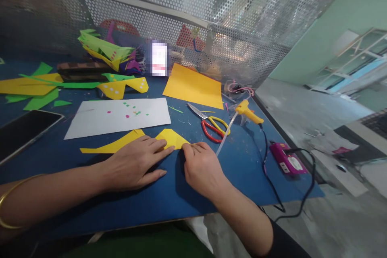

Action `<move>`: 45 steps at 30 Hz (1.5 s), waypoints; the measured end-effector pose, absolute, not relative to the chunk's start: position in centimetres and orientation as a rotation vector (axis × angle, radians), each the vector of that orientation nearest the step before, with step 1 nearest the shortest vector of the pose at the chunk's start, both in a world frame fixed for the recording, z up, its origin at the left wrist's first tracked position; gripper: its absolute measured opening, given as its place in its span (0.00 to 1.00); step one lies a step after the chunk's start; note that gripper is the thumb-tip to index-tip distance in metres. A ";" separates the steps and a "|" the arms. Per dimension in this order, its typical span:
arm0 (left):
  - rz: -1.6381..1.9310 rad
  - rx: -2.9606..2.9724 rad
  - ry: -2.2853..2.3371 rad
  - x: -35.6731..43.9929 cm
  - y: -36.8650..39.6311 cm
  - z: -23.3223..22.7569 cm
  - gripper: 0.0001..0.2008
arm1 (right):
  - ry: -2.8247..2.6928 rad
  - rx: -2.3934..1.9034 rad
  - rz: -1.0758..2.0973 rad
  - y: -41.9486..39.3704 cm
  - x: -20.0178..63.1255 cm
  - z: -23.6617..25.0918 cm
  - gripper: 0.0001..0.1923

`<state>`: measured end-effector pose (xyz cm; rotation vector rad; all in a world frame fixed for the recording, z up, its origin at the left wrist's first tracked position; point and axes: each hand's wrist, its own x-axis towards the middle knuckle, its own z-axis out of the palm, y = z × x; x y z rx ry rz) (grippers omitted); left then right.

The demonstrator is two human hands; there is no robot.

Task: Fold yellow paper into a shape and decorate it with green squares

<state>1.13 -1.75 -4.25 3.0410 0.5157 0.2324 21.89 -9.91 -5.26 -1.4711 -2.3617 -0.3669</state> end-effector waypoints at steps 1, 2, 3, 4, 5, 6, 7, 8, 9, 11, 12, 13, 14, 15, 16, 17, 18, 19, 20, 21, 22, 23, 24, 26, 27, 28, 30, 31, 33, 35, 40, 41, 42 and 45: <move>0.261 3.031 0.519 0.9 -1.7 -4.3 0.24 | -2.366 -1.471 -0.385 -9.9 21.8 -5.3 0.17; 0.290 3.019 0.522 0.7 -1.6 -4.3 0.24 | -2.370 -1.468 -0.412 -10.0 21.7 -5.3 0.17; 0.314 3.006 0.524 0.4 -1.5 -4.4 0.23 | -2.375 -1.464 -0.440 -10.1 21.6 -5.3 0.17; 0.334 2.992 0.525 0.0 -1.5 -4.4 0.21 | -2.384 -1.461 -0.463 -10.1 21.5 -5.3 0.18; 0.340 2.978 0.526 -0.5 -1.5 -4.5 0.19 | -2.399 -1.459 -0.476 -10.2 21.4 -5.3 0.18; 0.346 2.967 0.524 -1.0 -1.5 -4.5 0.18 | -2.426 -1.462 -0.478 -10.3 21.3 -5.2 0.20; 0.353 2.960 0.526 -1.4 -1.6 -4.6 0.17 | -2.466 -1.472 -0.471 -10.4 21.1 -5.1 0.21; 0.361 2.954 0.527 -1.9 -1.8 -4.6 0.17 | -2.515 -1.487 -0.461 -10.5 20.9 -5.0 0.24; 0.371 2.954 0.532 -2.2 -1.9 -4.6 0.18 | -2.567 -1.512 -0.450 -10.6 20.7 -4.8 0.25; 0.372 2.960 0.541 -2.7 -2.1 -4.6 0.19 | -2.652 -1.577 -0.437 -10.7 20.1 -4.4 0.28; 0.363 2.964 0.545 -2.8 -2.2 -4.6 0.20 | -2.677 -1.609 -0.438 -10.8 19.8 -4.2 0.28; 0.347 2.968 0.546 -2.8 -2.2 -4.6 0.20 | -2.690 -1.633 -0.442 -10.8 19.6 -4.1 0.28; 0.331 2.972 0.549 -2.8 -2.2 -4.6 0.21 | -2.696 -1.654 -0.447 -10.8 19.3 -4.0 0.28; 0.315 2.980 0.547 -2.7 -2.2 -4.5 0.21 | -2.698 -1.671 -0.451 -10.9 19.1 -4.0 0.28; 0.298 2.990 0.540 -2.6 -2.2 -4.5 0.21 | -2.698 -1.686 -0.456 -10.9 19.0 -4.0 0.28; 0.280 3.003 0.531 -2.5 -2.1 -4.4 0.21 | -2.697 -1.701 -0.462 -10.9 18.8 -4.0 0.28; 0.260 3.016 0.522 -2.4 -2.1 -4.4 0.21 | -2.697 -1.712 -0.468 -10.9 18.7 -4.1 0.28; 0.236 3.026 0.518 -2.3 -2.1 -4.3 0.21 | -2.698 -1.719 -0.475 -10.9 18.6 -4.1 0.28; 0.213 3.031 0.519 -2.2 -2.1 -4.2 0.20 | -2.697 -1.719 -0.481 -10.9 18.4 -4.1 0.28; 0.191 3.030 0.525 -2.1 -2.2 -4.1 0.20 | -2.692 -1.715 -0.485 -10.8 18.3 -4.1 0.28; 0.175 3.024 0.534 -2.0 -2.3 -4.0 0.20 | -2.676 -1.706 -0.484 -10.8 18.2 -4.1 0.27; 0.168 3.016 0.542 -1.9 -2.4 -3.9 0.20 | -2.653 -1.692 -0.477 -10.7 18.1 -4.1 0.26; 0.168 3.007 0.547 -1.9 -2.4 -3.9 0.20 | -2.630 -1.672 -0.461 -10.6 17.9 -4.1 0.25; 0.187 2.990 0.548 -1.9 -2.5 -3.9 0.20 | -2.608 -1.600 -0.404 -10.2 17.7 -4.2 0.23; 0.203 2.978 0.551 -1.9 -2.5 -3.9 0.20 | -2.612 -1.553 -0.368 -10.0 17.7 -4.3 0.22; 0.225 2.961 0.553 -2.0 -2.5 -4.0 0.21 | -2.618 -1.508 -0.329 -9.7 17.6 -4.4 0.21; 0.292 2.893 0.561 -2.2 -2.4 -4.2 0.20 | -2.614 -1.451 -0.252 -9.3 17.7 -4.7 0.18; 0.347 2.835 0.584 -2.4 -2.3 -4.3 0.19 | -2.602 -1.436 -0.219 -9.2 17.7 -4.8 0.17; 0.485 2.692 0.678 -2.6 -2.1 -4.7 0.15 | -2.575 -1.418 -0.168 -9.0 18.0 -5.1 0.17; 0.587 2.564 0.823 -2.7 -1.9 -4.9 0.12 | -2.562 -1.409 -0.131 -9.0 18.2 -5.2 0.19; 0.558 2.462 1.050 -2.4 -1.6 -4.8 0.05 | -2.575 -1.421 -0.105 -9.1 18.3 -5.2 0.21; 0.541 2.454 1.073 -2.3 -1.6 -4.7 0.06 | -2.577 -1.420 -0.107 -9.1 18.3 -5.2 0.21; 0.524 2.446 1.099 -2.2 -1.6 -4.5 0.06 | -2.579 -1.418 -0.107 -9.1 18.3 -5.2 0.21; 0.480 2.445 1.162 -2.0 -1.3 -4.1 0.09 | -2.579 -1.417 -0.107 -9.2 18.3 -5.2 0.22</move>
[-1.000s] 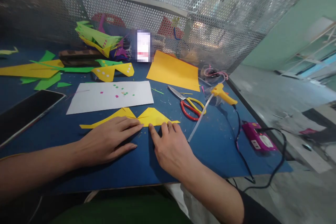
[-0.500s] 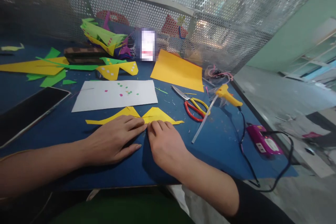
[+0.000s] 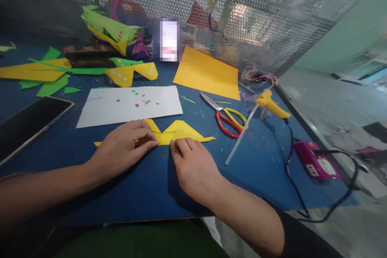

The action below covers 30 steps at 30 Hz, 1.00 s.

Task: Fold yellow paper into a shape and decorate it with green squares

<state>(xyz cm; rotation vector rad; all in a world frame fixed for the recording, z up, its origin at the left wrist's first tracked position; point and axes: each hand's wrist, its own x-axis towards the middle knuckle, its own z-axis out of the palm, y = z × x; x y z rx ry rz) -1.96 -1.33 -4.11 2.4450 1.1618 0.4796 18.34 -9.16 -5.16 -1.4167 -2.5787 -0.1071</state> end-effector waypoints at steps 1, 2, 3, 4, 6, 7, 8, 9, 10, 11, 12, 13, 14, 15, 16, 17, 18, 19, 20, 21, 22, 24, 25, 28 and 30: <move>0.469 2.455 1.175 -1.9 -1.2 -4.0 0.10 | -2.578 -1.418 -0.110 -9.2 18.4 -5.2 0.22; 0.458 2.467 1.183 -1.8 -1.1 -3.9 0.11 | -2.577 -1.420 -0.115 -9.2 18.4 -5.1 0.22; 0.439 2.481 1.187 -1.7 -0.9 -3.9 0.11 | -2.579 -1.424 -0.121 -9.2 18.4 -5.1 0.22; 0.417 2.492 1.189 -1.6 -0.8 -3.8 0.11 | -2.581 -1.425 -0.128 -9.2 18.4 -5.1 0.22; 0.367 2.510 1.202 -1.4 -0.4 -3.7 0.10 | -2.593 -1.432 -0.137 -9.2 18.4 -5.2 0.22; 0.341 2.519 1.210 -1.4 -0.3 -3.6 0.11 | -2.596 -1.434 -0.143 -9.2 18.4 -5.2 0.22; 0.322 2.528 1.218 -1.3 -0.2 -3.5 0.11 | -2.598 -1.435 -0.150 -9.2 18.4 -5.2 0.22; 0.310 2.536 1.223 -1.3 -0.1 -3.5 0.11 | -2.598 -1.436 -0.157 -9.2 18.4 -5.2 0.22; 0.303 2.544 1.224 -1.3 -0.1 -3.5 0.12 | -2.599 -1.437 -0.165 -9.2 18.4 -5.1 0.23; 0.301 2.550 1.223 -1.4 -0.1 -3.5 0.12 | -2.602 -1.441 -0.176 -9.3 18.3 -5.0 0.23; 0.303 2.554 1.220 -1.4 -0.1 -3.5 0.12 | -2.607 -1.445 -0.191 -9.3 18.2 -4.9 0.23; 0.308 2.561 1.217 -1.5 -0.1 -3.5 0.12 | -2.617 -1.449 -0.210 -9.2 18.1 -4.7 0.24; 0.315 2.570 1.216 -1.5 -0.2 -3.5 0.12 | -2.631 -1.452 -0.234 -9.2 17.8 -4.5 0.25; 0.322 2.582 1.214 -1.5 -0.3 -3.5 0.12 | -2.650 -1.451 -0.260 -9.1 17.6 -4.3 0.26; 0.329 2.595 1.214 -1.5 -0.3 -3.5 0.12 | -2.673 -1.439 -0.284 -9.1 17.3 -4.1 0.26; 0.335 2.608 1.214 -1.5 -0.4 -3.5 0.12 | -2.696 -1.416 -0.303 -8.9 17.1 -4.0 0.26; 0.339 2.616 1.217 -1.5 -0.4 -3.4 0.12 | -2.715 -1.386 -0.310 -8.8 16.8 -3.9 0.24; 0.337 2.621 1.218 -1.5 -0.4 -3.4 0.12 | -2.728 -1.354 -0.306 -8.6 16.7 -3.9 0.21; 0.330 2.623 1.218 -1.6 -0.4 -3.3 0.12 | -2.734 -1.323 -0.295 -8.4 16.5 -4.0 0.19; 0.318 2.622 1.213 -1.6 -0.4 -3.3 0.12 | -2.732 -1.299 -0.281 -8.3 16.5 -4.2 0.17; 0.306 2.620 1.201 -1.7 -0.3 -3.2 0.12 | -2.726 -1.286 -0.267 -8.2 16.5 -4.3 0.16; 0.290 2.612 1.166 -2.0 -0.1 -3.2 0.11 | -2.712 -1.282 -0.261 -8.1 16.6 -4.7 0.16; 0.293 2.604 1.149 -2.2 0.0 -3.3 0.11 | -2.707 -1.283 -0.265 -8.1 16.6 -4.8 0.17; 0.316 2.572 1.142 -2.7 0.3 -3.4 0.11 | -2.703 -1.283 -0.273 -8.2 16.7 -5.1 0.18; 0.312 2.555 1.166 -2.8 0.4 -3.4 0.11 | -2.706 -1.282 -0.269 -8.3 16.7 -5.1 0.17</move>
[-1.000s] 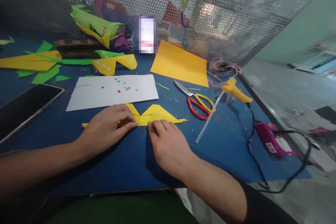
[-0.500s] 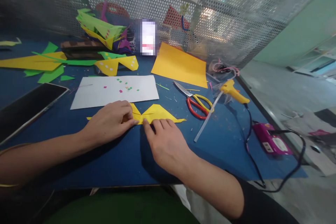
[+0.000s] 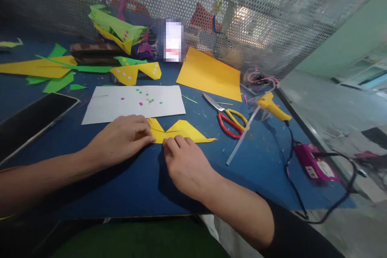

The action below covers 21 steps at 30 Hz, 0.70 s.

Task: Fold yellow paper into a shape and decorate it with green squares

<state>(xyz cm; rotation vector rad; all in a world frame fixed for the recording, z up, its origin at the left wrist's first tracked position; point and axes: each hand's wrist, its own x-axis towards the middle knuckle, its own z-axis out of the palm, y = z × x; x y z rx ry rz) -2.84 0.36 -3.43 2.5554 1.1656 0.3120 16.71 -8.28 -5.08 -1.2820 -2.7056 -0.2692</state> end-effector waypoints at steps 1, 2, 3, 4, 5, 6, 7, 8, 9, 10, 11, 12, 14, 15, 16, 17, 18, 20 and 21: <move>0.300 2.554 1.175 -2.8 0.4 -3.4 0.11 | -2.705 -1.281 -0.269 -8.3 16.7 -5.1 0.17; 0.282 2.560 1.182 -2.8 0.3 -3.3 0.11 | -2.703 -1.279 -0.269 -8.3 16.7 -5.1 0.17; 0.260 2.575 1.185 -2.7 0.3 -3.2 0.11 | -2.701 -1.276 -0.268 -8.3 16.7 -5.0 0.18; 0.233 2.603 1.187 -2.6 0.2 -3.1 0.11 | -2.699 -1.271 -0.266 -8.3 16.8 -5.1 0.18; 0.205 2.637 1.189 -2.5 0.2 -3.0 0.11 | -2.696 -1.266 -0.262 -8.3 16.8 -5.1 0.18; 0.176 2.672 1.191 -2.5 0.2 -2.9 0.11 | -2.693 -1.261 -0.255 -8.3 16.8 -5.1 0.19; 0.155 2.700 1.194 -2.4 0.1 -2.9 0.11 | -2.689 -1.259 -0.246 -8.3 16.9 -5.1 0.19; 0.141 2.717 1.198 -2.4 0.1 -2.8 0.11 | -2.685 -1.262 -0.234 -8.3 16.9 -5.2 0.20; 0.132 2.724 1.202 -2.4 0.1 -2.8 0.11 | -2.681 -1.269 -0.220 -8.4 16.9 -5.2 0.20; 0.129 2.722 1.209 -2.4 0.1 -2.8 0.11 | -2.677 -1.280 -0.204 -8.4 17.0 -5.2 0.21; 0.127 2.720 1.215 -2.4 0.1 -2.8 0.11 | -2.674 -1.293 -0.190 -8.4 17.0 -5.2 0.21; 0.124 2.720 1.223 -2.4 0.1 -2.8 0.11 | -2.675 -1.307 -0.180 -8.4 16.9 -5.1 0.22; 0.117 2.722 1.238 -2.4 0.0 -2.7 0.12 | -2.692 -1.332 -0.179 -8.4 16.8 -4.9 0.24; 0.114 2.721 1.242 -2.4 0.0 -2.7 0.12 | -2.705 -1.340 -0.184 -8.4 16.7 -4.8 0.26; 0.113 2.718 1.245 -2.5 0.0 -2.7 0.12 | -2.717 -1.348 -0.191 -8.3 16.7 -4.8 0.26; 0.115 2.712 1.243 -2.5 0.0 -2.7 0.12 | -2.728 -1.353 -0.198 -8.3 16.6 -4.7 0.26; 0.122 2.704 1.238 -2.6 0.0 -2.7 0.13 | -2.736 -1.358 -0.202 -8.3 16.5 -4.7 0.25; 0.149 2.685 1.217 -3.0 0.1 -2.8 0.12 | -2.743 -1.366 -0.209 -8.3 16.4 -4.7 0.24; 0.168 2.674 1.200 -3.3 0.2 -2.8 0.12 | -2.744 -1.371 -0.212 -8.3 16.4 -4.7 0.24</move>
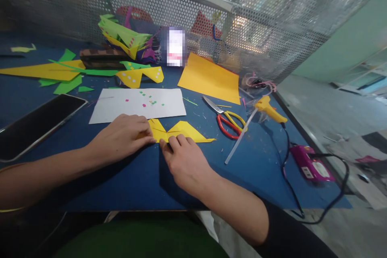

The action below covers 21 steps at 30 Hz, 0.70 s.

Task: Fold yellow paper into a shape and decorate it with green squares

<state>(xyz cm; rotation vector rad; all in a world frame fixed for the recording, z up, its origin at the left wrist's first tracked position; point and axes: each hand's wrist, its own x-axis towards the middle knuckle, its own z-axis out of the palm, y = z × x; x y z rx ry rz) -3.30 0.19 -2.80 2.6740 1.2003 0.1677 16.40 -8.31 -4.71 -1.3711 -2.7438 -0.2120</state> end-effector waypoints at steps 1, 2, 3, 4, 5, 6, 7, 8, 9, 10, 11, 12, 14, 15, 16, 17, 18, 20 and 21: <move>0.189 2.662 1.186 -3.6 0.3 -2.8 0.12 | -2.743 -1.375 -0.212 -8.3 16.4 -4.8 0.25; 0.211 2.649 1.176 -3.8 0.3 -2.9 0.11 | -2.742 -1.374 -0.210 -8.4 16.4 -4.8 0.25; 0.233 2.638 1.171 -4.1 0.4 -2.9 0.11 | -2.739 -1.373 -0.207 -8.4 16.4 -4.9 0.25; 0.253 2.631 1.166 -4.3 0.4 -3.0 0.10 | -2.737 -1.371 -0.205 -8.4 16.4 -4.9 0.25; 0.267 2.629 1.164 -4.4 0.4 -3.0 0.11 | -2.735 -1.370 -0.203 -8.4 16.5 -5.0 0.26; 0.272 2.632 1.163 -4.4 0.4 -3.0 0.11 | -2.735 -1.367 -0.203 -8.4 16.5 -5.0 0.26; 0.270 2.637 1.157 -4.4 0.5 -3.0 0.11 | -2.736 -1.367 -0.204 -8.4 16.5 -5.0 0.26; 0.262 2.642 1.147 -4.4 0.5 -3.0 0.11 | -2.737 -1.368 -0.205 -8.4 16.5 -5.0 0.26; 0.252 2.644 1.140 -4.3 0.5 -2.9 0.11 | -2.738 -1.370 -0.206 -8.4 16.5 -5.0 0.26; 0.237 2.641 1.141 -4.3 0.6 -2.9 0.11 | -2.740 -1.371 -0.206 -8.4 16.5 -5.0 0.26; 0.217 2.636 1.148 -4.2 0.7 -2.8 0.11 | -2.741 -1.371 -0.205 -8.4 16.5 -5.0 0.27; 0.195 2.629 1.162 -4.1 0.8 -2.7 0.11 | -2.743 -1.372 -0.203 -8.4 16.5 -5.0 0.27; 0.135 2.625 1.199 -4.0 0.9 -2.4 0.11 | -2.743 -1.369 -0.199 -8.5 16.5 -4.9 0.27; 0.103 2.629 1.216 -4.0 1.0 -2.3 0.11 | -2.742 -1.369 -0.197 -8.5 16.5 -4.9 0.27; 0.076 2.637 1.227 -3.9 1.1 -2.2 0.11 | -2.741 -1.370 -0.195 -8.5 16.5 -4.9 0.27; 0.058 2.648 1.228 -3.9 1.1 -2.2 0.11 | -2.740 -1.373 -0.192 -8.5 16.5 -4.9 0.27; 0.046 2.657 1.224 -3.9 1.2 -2.1 0.11 | -2.740 -1.378 -0.189 -8.5 16.5 -4.9 0.26; 0.049 2.659 1.203 -3.9 1.4 -2.1 0.10 | -2.739 -1.389 -0.188 -8.5 16.5 -4.9 0.26; 0.058 2.648 1.193 -4.0 1.4 -2.2 0.10 | -2.739 -1.394 -0.189 -8.4 16.5 -4.9 0.26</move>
